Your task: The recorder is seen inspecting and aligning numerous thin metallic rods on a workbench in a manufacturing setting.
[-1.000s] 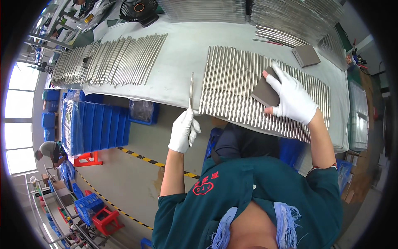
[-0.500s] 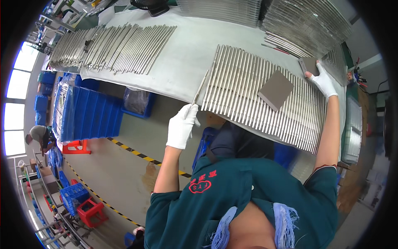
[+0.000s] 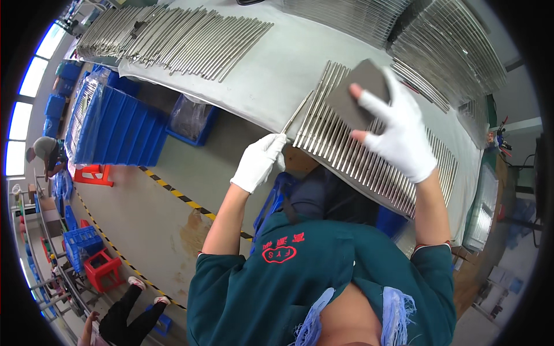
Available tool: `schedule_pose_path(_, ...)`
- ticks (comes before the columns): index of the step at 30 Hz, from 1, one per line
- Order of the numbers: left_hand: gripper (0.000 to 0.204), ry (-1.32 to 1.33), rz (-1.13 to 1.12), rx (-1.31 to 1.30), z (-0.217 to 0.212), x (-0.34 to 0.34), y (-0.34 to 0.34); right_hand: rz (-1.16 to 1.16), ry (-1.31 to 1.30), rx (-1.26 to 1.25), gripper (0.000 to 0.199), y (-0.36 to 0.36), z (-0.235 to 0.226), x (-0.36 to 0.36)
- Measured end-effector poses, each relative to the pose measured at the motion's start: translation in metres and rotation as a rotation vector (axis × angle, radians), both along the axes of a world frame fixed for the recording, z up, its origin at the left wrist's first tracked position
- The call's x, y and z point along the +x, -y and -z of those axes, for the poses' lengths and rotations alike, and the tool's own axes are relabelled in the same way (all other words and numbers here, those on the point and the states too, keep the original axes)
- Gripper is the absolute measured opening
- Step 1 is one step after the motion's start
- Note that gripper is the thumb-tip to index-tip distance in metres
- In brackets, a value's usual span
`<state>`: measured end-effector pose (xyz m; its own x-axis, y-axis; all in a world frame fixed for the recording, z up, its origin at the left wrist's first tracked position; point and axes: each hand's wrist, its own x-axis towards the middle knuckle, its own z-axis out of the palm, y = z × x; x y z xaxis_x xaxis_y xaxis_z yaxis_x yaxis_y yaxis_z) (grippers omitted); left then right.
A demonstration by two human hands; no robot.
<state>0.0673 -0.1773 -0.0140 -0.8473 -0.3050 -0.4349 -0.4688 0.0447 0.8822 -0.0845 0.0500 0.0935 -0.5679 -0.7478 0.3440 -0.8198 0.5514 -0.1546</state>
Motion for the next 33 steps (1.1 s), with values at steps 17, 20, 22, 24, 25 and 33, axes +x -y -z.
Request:
schedule_pose_path(17,0.037,-0.043,-0.026,0.118,-0.004,-0.002,-0.007,-0.095,-0.087,0.190,0.054,0.078,0.018,0.008)
schedule_pose_path(20,0.039,-0.062,-0.031,0.110,0.000,-0.004,-0.006,-0.069,-0.065,0.164,0.055,0.085,0.019,0.005)
schedule_pose_path(22,0.040,-0.061,-0.006,0.213,-0.005,-0.001,-0.001,-0.085,-0.038,0.164,0.056,0.062,0.024,0.011)
schedule_pose_path(24,0.038,-0.028,-0.004,0.314,-0.008,-0.001,0.005,-0.074,0.050,0.222,0.058,0.034,0.021,0.015)
schedule_pose_path(25,0.036,0.008,0.008,0.412,-0.007,-0.001,0.007,-0.079,0.048,0.227,0.058,0.030,0.019,0.015)
schedule_pose_path(33,0.033,-0.042,-0.101,0.552,0.003,-0.004,0.009,-0.152,-0.021,0.147,0.055,0.085,0.019,0.007)
